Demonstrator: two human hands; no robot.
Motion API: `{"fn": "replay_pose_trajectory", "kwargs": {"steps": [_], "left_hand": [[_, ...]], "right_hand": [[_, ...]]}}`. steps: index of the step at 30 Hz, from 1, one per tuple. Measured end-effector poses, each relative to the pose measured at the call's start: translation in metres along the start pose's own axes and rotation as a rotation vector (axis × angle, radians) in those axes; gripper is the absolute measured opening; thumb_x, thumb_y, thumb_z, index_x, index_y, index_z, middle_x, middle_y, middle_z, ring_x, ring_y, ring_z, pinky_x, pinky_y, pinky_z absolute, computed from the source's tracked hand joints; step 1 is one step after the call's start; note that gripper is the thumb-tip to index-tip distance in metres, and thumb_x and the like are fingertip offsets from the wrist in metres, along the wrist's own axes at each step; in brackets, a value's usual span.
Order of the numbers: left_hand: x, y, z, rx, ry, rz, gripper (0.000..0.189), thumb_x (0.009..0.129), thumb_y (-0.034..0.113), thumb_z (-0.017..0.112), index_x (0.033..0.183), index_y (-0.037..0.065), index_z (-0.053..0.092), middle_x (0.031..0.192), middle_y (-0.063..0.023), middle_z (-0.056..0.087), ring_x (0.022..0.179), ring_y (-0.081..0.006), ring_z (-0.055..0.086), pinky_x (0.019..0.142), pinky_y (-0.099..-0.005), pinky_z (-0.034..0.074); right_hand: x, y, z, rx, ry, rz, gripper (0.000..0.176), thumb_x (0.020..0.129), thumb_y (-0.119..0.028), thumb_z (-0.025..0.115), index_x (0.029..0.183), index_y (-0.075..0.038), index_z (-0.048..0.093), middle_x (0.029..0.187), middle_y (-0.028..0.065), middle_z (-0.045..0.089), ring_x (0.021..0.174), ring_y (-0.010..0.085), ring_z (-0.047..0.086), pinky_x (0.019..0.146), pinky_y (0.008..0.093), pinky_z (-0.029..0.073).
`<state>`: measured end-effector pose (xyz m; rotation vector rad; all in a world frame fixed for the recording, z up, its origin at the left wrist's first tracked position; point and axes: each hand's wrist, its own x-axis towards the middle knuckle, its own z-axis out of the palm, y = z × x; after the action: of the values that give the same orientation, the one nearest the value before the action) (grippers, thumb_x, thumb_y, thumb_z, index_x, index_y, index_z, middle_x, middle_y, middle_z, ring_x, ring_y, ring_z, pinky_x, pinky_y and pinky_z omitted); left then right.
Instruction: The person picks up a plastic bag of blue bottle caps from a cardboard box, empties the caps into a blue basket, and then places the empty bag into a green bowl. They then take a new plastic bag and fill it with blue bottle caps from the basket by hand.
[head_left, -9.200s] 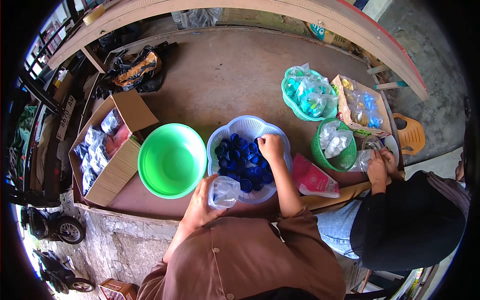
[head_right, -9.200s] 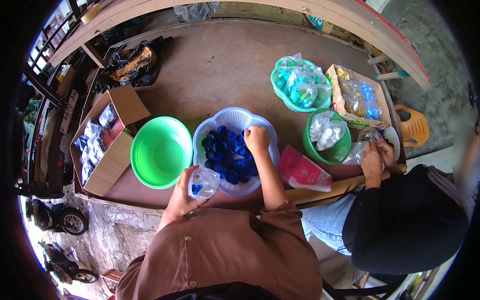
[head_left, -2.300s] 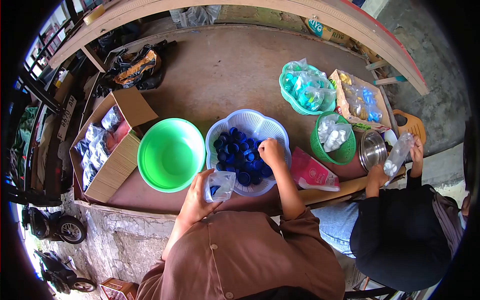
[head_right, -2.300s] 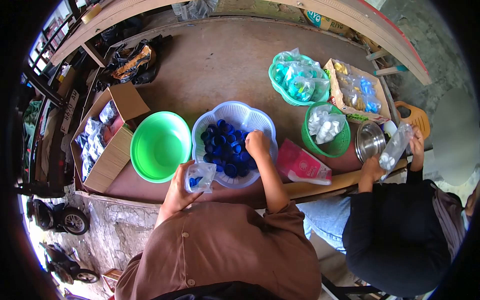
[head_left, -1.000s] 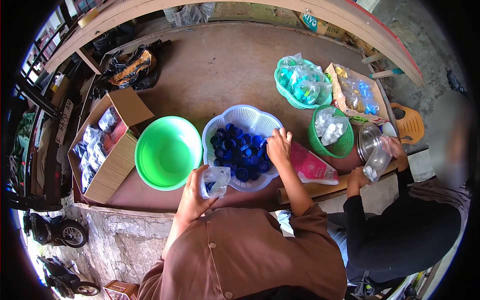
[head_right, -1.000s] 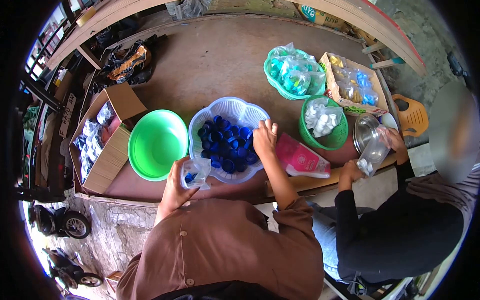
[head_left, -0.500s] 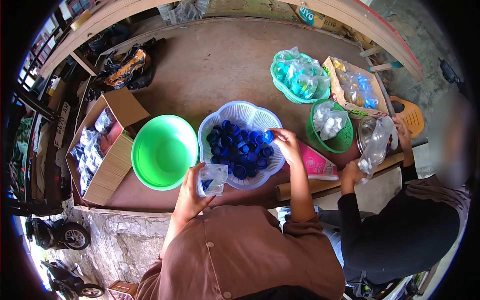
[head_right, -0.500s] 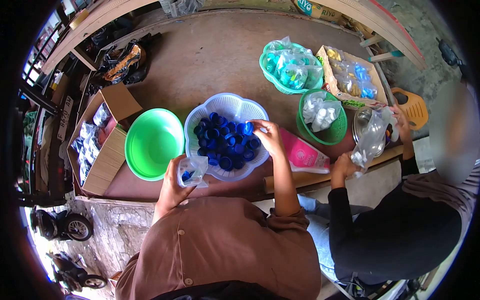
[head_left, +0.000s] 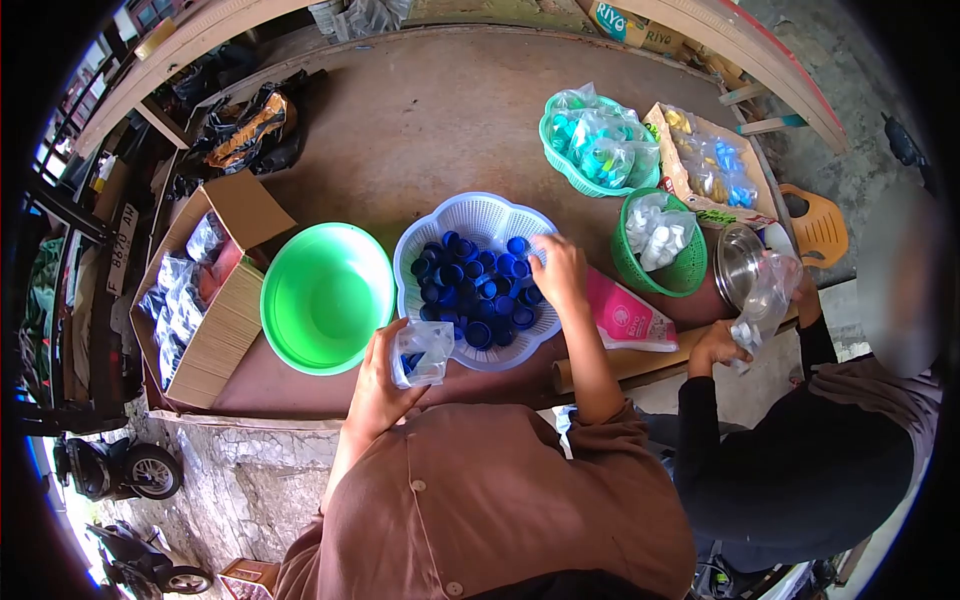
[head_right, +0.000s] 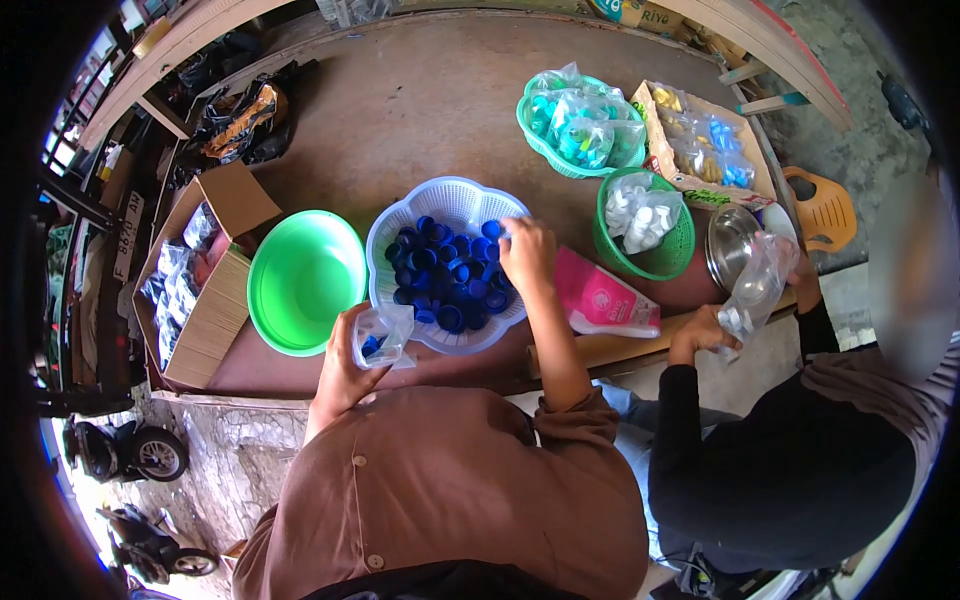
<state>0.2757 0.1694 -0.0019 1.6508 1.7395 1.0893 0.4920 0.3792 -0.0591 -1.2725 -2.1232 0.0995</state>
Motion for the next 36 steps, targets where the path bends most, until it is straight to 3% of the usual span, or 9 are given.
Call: {"fn": "replay_pose_trajectory", "kwargs": {"steps": [4,14,18,22,25,29,32,34,36], "left_hand": [[-0.001,0.001,0.0,-0.005,0.003,-0.019,0.072,0.06,0.007,0.074,0.123,0.002,0.038,0.111,-0.0198,0.049,0.102,-0.0367,0.05,0.088,-0.0406,0.043],[0.001,0.003,0.002,0.021,0.045,0.019,0.065,0.061,0.008,0.075,0.118,0.001,0.043,0.104,-0.0179,0.054,0.096,-0.0327,0.054,0.082,-0.0378,0.044],[0.0,0.002,0.0,-0.034,-0.005,-0.046,0.074,0.059,0.006,0.074,0.123,0.002,0.038,0.11,-0.0197,0.049,0.102,-0.037,0.05,0.088,-0.0412,0.042],[0.001,0.001,0.002,0.01,0.036,0.013,0.066,0.062,0.008,0.075,0.119,0.001,0.042,0.105,-0.0191,0.053,0.096,-0.0328,0.054,0.082,-0.0383,0.044],[0.002,0.004,0.001,0.028,0.022,0.034,0.067,0.062,0.008,0.075,0.12,0.001,0.042,0.106,-0.0197,0.053,0.097,-0.033,0.054,0.082,-0.0383,0.045],[0.001,0.001,0.001,0.033,0.017,0.037,0.067,0.062,0.008,0.075,0.12,0.001,0.042,0.106,-0.0193,0.053,0.097,-0.0328,0.054,0.082,-0.0383,0.045],[0.001,0.0,0.0,0.032,0.02,0.043,0.066,0.062,0.008,0.075,0.119,0.001,0.042,0.106,-0.0188,0.053,0.096,-0.0322,0.055,0.082,-0.0379,0.045],[0.0,0.0,-0.001,0.014,0.019,0.031,0.066,0.062,0.008,0.075,0.119,0.001,0.043,0.106,-0.0186,0.053,0.096,-0.0319,0.055,0.082,-0.0376,0.045],[-0.001,-0.003,-0.001,-0.029,-0.029,0.0,0.075,0.058,0.004,0.073,0.124,0.002,0.038,0.111,-0.0192,0.049,0.105,-0.0357,0.049,0.089,-0.0406,0.042]], "right_hand": [[-0.014,-0.004,-0.001,-0.123,-0.448,-0.089,0.006,0.06,-0.009,0.069,0.063,-0.014,0.066,0.071,0.0076,0.06,0.071,0.0252,0.058,0.07,0.0388,0.039],[-0.034,-0.014,0.009,-0.551,-0.523,-0.096,0.008,0.064,-0.023,0.07,0.064,-0.015,0.068,0.075,0.0031,0.063,0.09,0.0225,0.052,0.079,0.037,0.032],[-0.026,-0.02,-0.021,-0.027,-0.53,0.206,0.014,0.074,-0.024,0.064,0.075,-0.011,0.069,0.081,0.0078,0.065,0.083,0.0238,0.058,0.078,0.0405,0.033],[-0.032,-0.001,-0.028,1.085,-0.533,0.593,0.022,0.085,-0.022,0.056,0.084,-0.001,0.064,0.073,0.0004,0.059,0.073,0.0074,0.052,0.064,0.018,0.034],[-0.037,0.012,-0.027,1.273,-0.556,0.584,0.02,0.086,-0.019,0.055,0.086,0.0,0.063,0.074,-0.0038,0.055,0.071,0.0063,0.048,0.066,0.0197,0.037],[-0.036,0.009,-0.027,1.275,-0.525,0.55,0.02,0.086,-0.019,0.057,0.085,0.0,0.063,0.07,-0.005,0.051,0.068,0.0056,0.047,0.064,0.0212,0.039],[-0.028,-0.002,-0.018,0.934,-0.287,0.519,0.02,0.086,-0.016,0.057,0.091,0.003,0.062,0.071,0.0001,0.055,0.067,0.0109,0.05,0.065,0.0243,0.04],[-0.023,-0.004,-0.009,0.372,0.012,0.222,0.027,0.082,-0.022,0.06,0.095,0.002,0.06,0.07,0.0079,0.057,0.066,0.0229,0.057,0.059,0.0331,0.044],[-0.026,-0.009,-0.002,0.097,-0.076,0.182,0.039,0.075,-0.022,0.065,0.108,-0.004,0.055,0.085,0.0126,0.058,0.075,0.031,0.058,0.066,0.0407,0.045]]}}
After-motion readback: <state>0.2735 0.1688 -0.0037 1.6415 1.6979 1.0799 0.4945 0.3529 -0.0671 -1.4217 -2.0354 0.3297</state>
